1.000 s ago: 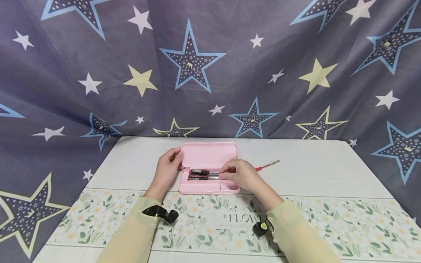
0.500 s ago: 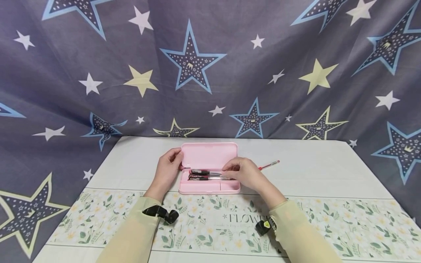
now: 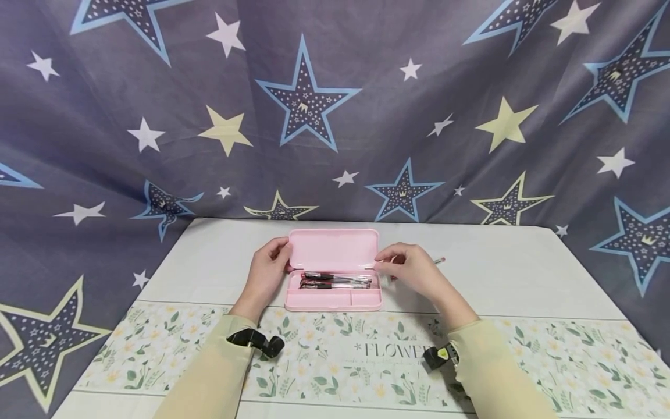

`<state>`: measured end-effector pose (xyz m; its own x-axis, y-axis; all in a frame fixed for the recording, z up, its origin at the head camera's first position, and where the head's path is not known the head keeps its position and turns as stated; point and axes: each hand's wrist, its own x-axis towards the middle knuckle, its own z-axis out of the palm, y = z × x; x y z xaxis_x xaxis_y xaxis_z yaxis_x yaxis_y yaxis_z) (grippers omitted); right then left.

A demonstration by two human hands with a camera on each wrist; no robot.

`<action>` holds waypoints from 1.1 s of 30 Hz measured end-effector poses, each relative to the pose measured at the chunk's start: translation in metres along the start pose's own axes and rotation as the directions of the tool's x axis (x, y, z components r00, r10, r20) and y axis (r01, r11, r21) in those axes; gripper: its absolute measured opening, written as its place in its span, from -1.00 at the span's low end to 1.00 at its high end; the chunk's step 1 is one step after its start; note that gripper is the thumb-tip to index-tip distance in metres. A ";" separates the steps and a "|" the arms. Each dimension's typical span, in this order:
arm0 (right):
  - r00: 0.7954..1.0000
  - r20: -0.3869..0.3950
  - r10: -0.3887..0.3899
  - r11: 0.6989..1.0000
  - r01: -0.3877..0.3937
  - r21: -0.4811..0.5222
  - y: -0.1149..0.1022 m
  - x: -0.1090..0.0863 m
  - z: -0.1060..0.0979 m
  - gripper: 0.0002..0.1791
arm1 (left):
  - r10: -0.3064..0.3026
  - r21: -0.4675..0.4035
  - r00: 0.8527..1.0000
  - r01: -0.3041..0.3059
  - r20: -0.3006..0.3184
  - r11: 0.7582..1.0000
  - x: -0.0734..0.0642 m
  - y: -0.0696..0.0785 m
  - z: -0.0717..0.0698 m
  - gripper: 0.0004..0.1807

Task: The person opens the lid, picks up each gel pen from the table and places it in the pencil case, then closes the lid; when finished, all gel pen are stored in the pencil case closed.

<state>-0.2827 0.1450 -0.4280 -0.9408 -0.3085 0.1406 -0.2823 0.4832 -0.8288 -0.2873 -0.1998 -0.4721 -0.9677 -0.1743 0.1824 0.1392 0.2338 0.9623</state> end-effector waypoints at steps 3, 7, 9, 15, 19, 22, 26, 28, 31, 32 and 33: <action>0.999 -0.018 0.031 0.999 -0.031 0.018 0.006 -0.002 -0.009 -0.78 | -0.002 0.008 1.000 0.002 0.001 1.000 0.000 0.000 -0.001 -0.71; 0.998 -0.056 0.014 1.000 -0.016 -0.025 0.015 -0.004 -0.022 -0.72 | -0.003 0.009 1.000 0.003 0.001 1.000 0.000 -0.002 -0.001 -0.70; 0.997 -0.074 0.000 0.998 -0.005 -0.060 0.019 -0.005 -0.027 -0.71 | -0.002 0.008 1.000 0.002 0.001 1.000 0.000 -0.002 -0.002 -0.69; 0.995 -0.101 -0.008 0.996 -0.001 -0.085 0.030 -0.007 -0.040 -0.69 | 0.002 0.003 1.000 -0.002 0.003 1.000 -0.001 -0.001 -0.001 -0.69; 0.994 -0.111 0.005 0.997 -0.014 -0.081 0.038 -0.008 -0.047 -0.65 | 0.002 0.002 1.000 -0.002 0.001 1.000 -0.001 0.000 -0.001 -0.69; 0.993 -0.117 0.019 0.996 -0.028 -0.083 0.044 -0.010 -0.052 -0.64 | -0.001 -0.001 1.000 0.001 0.000 1.000 0.000 -0.002 0.000 -0.69; 0.993 -0.116 0.023 0.996 -0.033 -0.083 0.051 -0.012 -0.058 -0.63 | -0.005 -0.005 1.000 0.005 -0.002 1.000 0.001 -0.003 0.000 -0.69; 0.993 -0.114 0.032 0.996 -0.041 -0.084 0.054 -0.013 -0.060 -0.64 | -0.006 -0.005 1.000 0.006 -0.001 1.000 0.001 -0.003 0.000 -0.69; 0.992 -0.115 0.056 0.994 -0.066 -0.087 0.057 -0.015 -0.063 -0.63 | -0.004 0.000 1.000 0.004 0.000 1.000 0.001 -0.002 0.000 -0.69; 0.991 -0.115 0.065 0.993 -0.076 -0.090 0.059 -0.015 -0.064 -0.62 | -0.002 0.000 1.000 0.002 0.001 1.000 0.001 -0.002 0.000 -0.69; 0.990 -0.118 0.075 0.992 -0.086 -0.092 0.060 -0.016 -0.065 -0.62 | 0.000 -0.002 1.000 0.000 0.001 1.000 0.000 -0.002 0.000 -0.70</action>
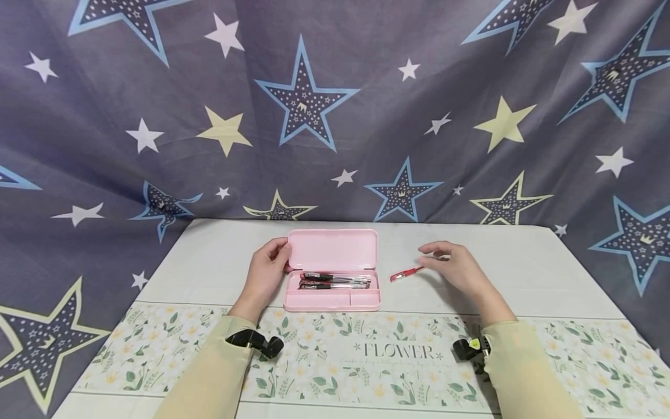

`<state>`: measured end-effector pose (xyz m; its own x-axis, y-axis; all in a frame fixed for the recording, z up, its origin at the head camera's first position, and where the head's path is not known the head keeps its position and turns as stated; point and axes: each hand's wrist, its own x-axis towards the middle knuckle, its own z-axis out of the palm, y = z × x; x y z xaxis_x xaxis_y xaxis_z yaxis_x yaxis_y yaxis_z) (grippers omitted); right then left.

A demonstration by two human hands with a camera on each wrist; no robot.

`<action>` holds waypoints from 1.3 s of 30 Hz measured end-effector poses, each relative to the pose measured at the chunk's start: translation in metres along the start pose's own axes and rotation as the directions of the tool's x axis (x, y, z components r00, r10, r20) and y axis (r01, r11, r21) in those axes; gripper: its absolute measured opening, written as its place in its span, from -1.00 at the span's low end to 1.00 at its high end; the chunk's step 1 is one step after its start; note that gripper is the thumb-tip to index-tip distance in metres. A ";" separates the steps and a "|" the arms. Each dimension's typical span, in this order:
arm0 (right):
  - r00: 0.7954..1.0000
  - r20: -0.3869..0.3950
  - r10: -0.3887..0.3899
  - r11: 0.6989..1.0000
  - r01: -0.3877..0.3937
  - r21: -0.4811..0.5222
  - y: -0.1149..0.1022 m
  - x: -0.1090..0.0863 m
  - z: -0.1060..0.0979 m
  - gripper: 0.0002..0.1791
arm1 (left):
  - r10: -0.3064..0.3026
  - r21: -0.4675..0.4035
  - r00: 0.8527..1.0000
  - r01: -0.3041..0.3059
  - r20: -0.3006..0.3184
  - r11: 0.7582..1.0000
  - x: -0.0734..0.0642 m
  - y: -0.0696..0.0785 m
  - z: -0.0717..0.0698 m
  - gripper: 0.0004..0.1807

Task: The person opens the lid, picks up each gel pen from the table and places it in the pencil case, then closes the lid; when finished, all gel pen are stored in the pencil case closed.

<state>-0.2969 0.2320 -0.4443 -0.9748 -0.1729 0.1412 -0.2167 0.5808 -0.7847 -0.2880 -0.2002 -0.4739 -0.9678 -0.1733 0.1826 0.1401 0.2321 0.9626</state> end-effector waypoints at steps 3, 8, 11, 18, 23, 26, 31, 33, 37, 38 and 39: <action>1.000 -0.005 0.025 1.000 -0.025 -0.006 0.004 0.000 -0.002 -0.61 | 0.007 -0.003 1.000 -0.007 0.001 1.000 -0.001 0.000 0.000 -0.70; 0.997 -0.003 0.072 0.997 -0.072 -0.001 0.009 -0.001 -0.005 -0.58 | 0.010 -0.002 1.000 -0.010 0.003 1.000 -0.001 0.000 -0.001 -0.70; 0.995 0.008 0.099 0.995 -0.099 0.008 0.013 -0.002 -0.005 -0.56 | 0.011 0.001 1.000 -0.011 0.002 1.000 -0.001 0.000 -0.001 -0.71; 0.993 0.017 0.115 0.993 -0.115 0.008 0.017 -0.002 -0.006 -0.54 | 0.001 0.022 1.000 -0.001 -0.004 1.000 0.000 -0.001 -0.001 -0.71; 0.994 0.022 0.107 0.994 -0.107 0.010 0.021 -0.004 -0.008 -0.53 | 0.003 0.028 1.000 -0.003 -0.001 1.000 0.000 0.000 -0.001 -0.71; 0.995 0.017 0.101 0.995 -0.101 0.006 0.024 -0.004 -0.010 -0.53 | 0.003 0.035 1.000 -0.003 -0.001 0.999 0.000 0.000 -0.001 -0.70; 0.995 0.011 0.098 0.995 -0.098 -0.006 0.026 -0.006 -0.012 -0.53 | 0.011 0.045 1.000 -0.011 -0.001 0.999 0.001 0.000 0.000 -0.70; 0.995 0.009 0.097 0.995 -0.097 -0.012 0.026 -0.007 -0.013 -0.54 | 0.015 0.038 1.000 -0.015 0.001 0.999 0.001 0.000 0.000 -0.70; 0.995 0.006 0.095 0.995 -0.095 -0.033 0.027 -0.007 -0.012 -0.56 | 0.015 0.027 1.000 -0.015 0.002 1.000 0.000 0.000 0.000 -0.69; 0.996 0.007 0.094 0.995 -0.093 -0.040 0.028 -0.007 -0.012 -0.57 | 0.015 0.025 1.000 -0.015 0.003 1.000 0.000 0.000 0.000 -0.69; 0.996 0.008 0.091 0.995 -0.090 -0.050 0.028 -0.007 -0.012 -0.58 | 0.015 0.024 1.000 -0.015 0.003 1.000 0.001 0.000 0.000 -0.68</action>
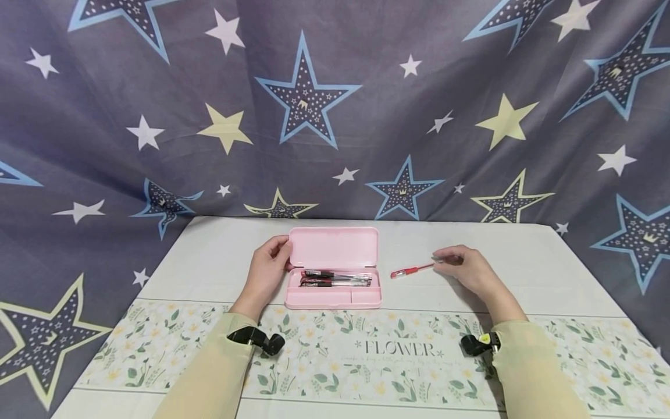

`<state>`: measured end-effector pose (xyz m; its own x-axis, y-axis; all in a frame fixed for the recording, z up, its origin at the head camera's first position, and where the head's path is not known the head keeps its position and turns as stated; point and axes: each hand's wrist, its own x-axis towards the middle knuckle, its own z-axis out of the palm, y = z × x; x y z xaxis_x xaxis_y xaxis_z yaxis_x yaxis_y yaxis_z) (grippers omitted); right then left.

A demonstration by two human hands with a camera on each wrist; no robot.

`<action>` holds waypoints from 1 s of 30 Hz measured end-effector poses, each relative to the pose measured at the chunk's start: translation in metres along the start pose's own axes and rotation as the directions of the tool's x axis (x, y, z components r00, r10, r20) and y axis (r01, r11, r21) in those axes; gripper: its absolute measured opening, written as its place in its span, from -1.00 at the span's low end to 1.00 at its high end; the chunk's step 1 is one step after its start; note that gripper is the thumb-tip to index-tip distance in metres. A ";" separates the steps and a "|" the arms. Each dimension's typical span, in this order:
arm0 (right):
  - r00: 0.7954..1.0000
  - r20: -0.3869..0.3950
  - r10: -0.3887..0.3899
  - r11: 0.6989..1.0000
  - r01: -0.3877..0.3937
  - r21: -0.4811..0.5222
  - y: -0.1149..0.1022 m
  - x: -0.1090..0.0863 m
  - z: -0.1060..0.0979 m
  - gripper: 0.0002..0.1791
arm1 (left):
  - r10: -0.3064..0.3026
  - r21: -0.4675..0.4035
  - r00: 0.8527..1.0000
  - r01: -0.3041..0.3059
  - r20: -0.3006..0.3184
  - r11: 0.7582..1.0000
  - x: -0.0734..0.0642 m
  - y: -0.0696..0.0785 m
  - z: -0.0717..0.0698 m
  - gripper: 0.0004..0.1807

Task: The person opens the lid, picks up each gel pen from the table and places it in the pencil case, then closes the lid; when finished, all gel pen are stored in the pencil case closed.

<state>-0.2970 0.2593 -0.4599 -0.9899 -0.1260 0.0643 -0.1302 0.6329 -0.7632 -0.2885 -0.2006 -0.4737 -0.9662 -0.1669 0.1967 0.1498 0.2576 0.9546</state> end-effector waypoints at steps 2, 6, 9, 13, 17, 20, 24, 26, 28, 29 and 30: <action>1.000 0.002 -0.006 1.000 0.006 -0.015 0.001 0.000 0.000 -0.61 | 0.001 -0.002 1.000 -0.001 -0.001 1.000 0.000 0.000 0.000 -0.68; 1.000 0.007 -0.026 0.999 0.026 -0.048 0.001 0.001 -0.001 -0.68 | 0.000 -0.005 1.000 0.000 -0.001 1.000 0.001 0.000 0.000 -0.68; 0.999 0.013 -0.037 0.997 0.037 -0.073 0.001 0.001 -0.001 -0.74 | 0.001 -0.007 1.000 -0.001 -0.001 1.000 0.001 0.000 0.000 -0.69; 0.999 0.021 -0.037 0.995 0.039 -0.096 0.002 0.001 -0.001 -0.80 | 0.002 -0.009 1.000 -0.002 -0.002 1.000 0.000 -0.001 0.000 -0.70; 0.999 0.024 -0.045 0.994 0.047 -0.101 0.004 0.001 -0.001 -0.83 | -0.002 -0.013 1.000 0.002 -0.003 1.000 0.000 -0.001 0.000 -0.70; 0.998 0.021 -0.059 0.993 0.061 -0.104 0.004 0.000 -0.002 -0.85 | -0.003 -0.010 1.000 0.003 -0.002 1.000 0.001 -0.001 0.000 -0.70; 0.997 0.016 -0.076 0.991 0.077 -0.112 0.004 -0.001 -0.003 -0.88 | -0.003 -0.006 1.000 0.003 -0.001 1.000 0.001 -0.001 0.000 -0.70; 0.996 0.018 -0.083 0.990 0.085 -0.117 0.003 -0.001 -0.003 -0.90 | -0.003 -0.005 1.000 0.003 -0.001 1.000 0.001 -0.001 0.000 -0.70; 0.996 0.024 -0.090 0.988 0.093 -0.123 0.002 -0.001 -0.003 -0.91 | -0.003 -0.007 1.000 0.003 -0.003 1.000 0.001 -0.001 0.001 -0.70; 0.995 0.027 -0.091 0.988 0.094 -0.125 0.001 -0.001 -0.003 -0.91 | -0.003 -0.007 1.000 0.003 -0.004 1.000 0.001 -0.001 0.000 -0.71; 0.995 0.031 -0.091 0.987 0.095 -0.128 0.000 -0.001 -0.003 -0.91 | -0.003 -0.009 1.000 0.002 -0.004 1.000 0.001 -0.001 0.000 -0.71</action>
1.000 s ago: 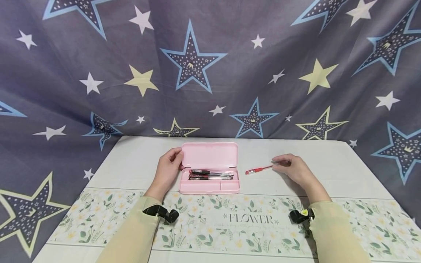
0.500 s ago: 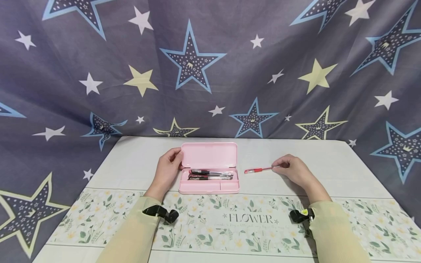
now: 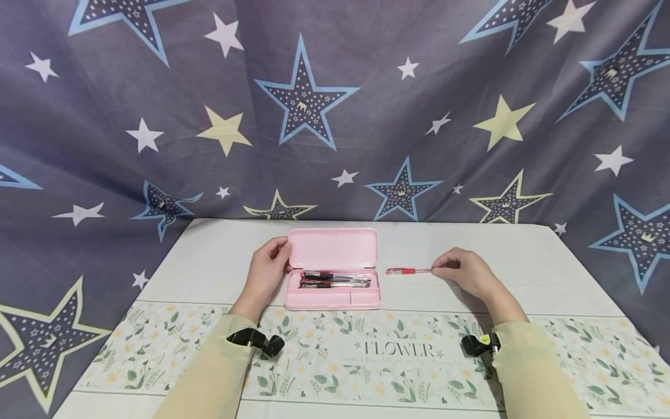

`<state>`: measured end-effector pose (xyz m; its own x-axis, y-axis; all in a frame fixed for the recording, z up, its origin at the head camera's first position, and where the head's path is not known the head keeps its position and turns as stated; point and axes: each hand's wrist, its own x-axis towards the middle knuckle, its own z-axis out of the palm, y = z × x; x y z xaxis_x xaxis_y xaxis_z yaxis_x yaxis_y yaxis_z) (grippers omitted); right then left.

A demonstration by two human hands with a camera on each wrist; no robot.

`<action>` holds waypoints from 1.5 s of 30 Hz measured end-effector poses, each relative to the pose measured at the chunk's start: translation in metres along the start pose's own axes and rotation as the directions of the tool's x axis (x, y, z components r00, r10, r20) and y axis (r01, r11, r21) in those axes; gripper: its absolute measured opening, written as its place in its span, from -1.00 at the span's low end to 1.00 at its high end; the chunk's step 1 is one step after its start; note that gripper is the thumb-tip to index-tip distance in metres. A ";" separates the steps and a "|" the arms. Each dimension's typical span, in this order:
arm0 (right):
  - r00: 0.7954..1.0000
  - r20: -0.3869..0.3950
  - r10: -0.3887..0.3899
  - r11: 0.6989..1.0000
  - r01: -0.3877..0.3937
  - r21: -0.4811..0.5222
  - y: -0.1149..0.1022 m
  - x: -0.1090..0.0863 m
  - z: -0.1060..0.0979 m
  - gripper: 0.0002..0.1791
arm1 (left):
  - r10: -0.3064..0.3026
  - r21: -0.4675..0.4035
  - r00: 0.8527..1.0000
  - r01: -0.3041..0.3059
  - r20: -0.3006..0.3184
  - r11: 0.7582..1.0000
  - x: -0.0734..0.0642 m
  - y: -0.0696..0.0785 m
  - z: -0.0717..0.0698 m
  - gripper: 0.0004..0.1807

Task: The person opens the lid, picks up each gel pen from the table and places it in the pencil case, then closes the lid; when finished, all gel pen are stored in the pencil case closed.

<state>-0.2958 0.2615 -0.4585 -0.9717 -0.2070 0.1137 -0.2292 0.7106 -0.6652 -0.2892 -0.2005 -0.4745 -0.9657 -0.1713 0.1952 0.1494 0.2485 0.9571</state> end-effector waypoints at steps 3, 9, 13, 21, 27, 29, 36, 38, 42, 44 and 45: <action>1.000 0.013 0.009 1.000 -0.009 -0.009 -0.002 0.000 0.000 -0.91 | -0.004 -0.002 1.000 0.004 -0.002 1.000 -0.001 0.000 0.000 -0.71; 1.000 0.020 0.013 1.000 -0.013 0.003 -0.002 -0.001 -0.001 -0.89 | -0.004 -0.003 1.000 0.004 0.000 1.000 -0.001 0.000 -0.001 -0.71; 1.000 0.010 0.029 0.998 -0.029 0.060 -0.002 -0.003 -0.002 -0.81 | -0.006 -0.004 1.000 0.006 0.001 1.000 0.000 0.000 -0.001 -0.70; 0.998 0.022 0.064 0.985 -0.067 0.159 -0.007 -0.004 -0.002 -0.69 | -0.007 -0.009 1.000 0.007 0.001 1.000 -0.002 0.002 0.000 -0.71; 0.999 0.024 0.033 0.983 -0.037 0.182 -0.017 -0.002 0.001 -0.71 | 0.000 -0.016 1.000 0.001 0.002 1.000 0.000 0.001 -0.001 -0.71; 1.000 0.021 0.017 0.980 -0.021 0.196 -0.022 -0.001 0.002 -0.72 | -0.002 -0.021 1.000 0.002 0.002 1.000 0.000 0.000 -0.001 -0.71; 0.999 0.035 -0.028 0.969 0.018 0.246 -0.041 0.001 0.010 -0.79 | -0.004 -0.031 1.000 0.004 -0.002 1.000 -0.001 0.002 0.000 -0.73; 0.998 0.030 -0.049 0.970 0.041 0.239 -0.047 0.001 0.013 -0.81 | -0.002 -0.032 1.000 0.002 -0.001 0.999 -0.002 0.003 0.000 -0.73; 0.997 0.021 -0.079 0.968 0.072 0.241 -0.060 0.001 0.018 -0.84 | -0.003 -0.035 1.000 0.003 -0.001 0.999 -0.002 0.003 0.000 -0.73; 0.995 0.016 -0.097 0.966 0.090 0.242 -0.066 0.001 0.021 -0.85 | -0.005 -0.035 1.000 0.005 -0.002 0.999 -0.002 0.003 0.000 -0.73; 0.995 0.012 -0.102 0.966 0.096 0.239 -0.069 0.002 0.022 -0.86 | -0.006 -0.035 1.000 0.006 -0.002 0.999 -0.002 0.003 0.000 -0.73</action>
<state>-0.2805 0.1973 -0.4289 -0.9426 -0.2861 0.1724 -0.3014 0.5058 -0.8083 -0.2865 -0.1993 -0.4719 -0.9661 -0.1748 0.1899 0.1510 0.2141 0.9651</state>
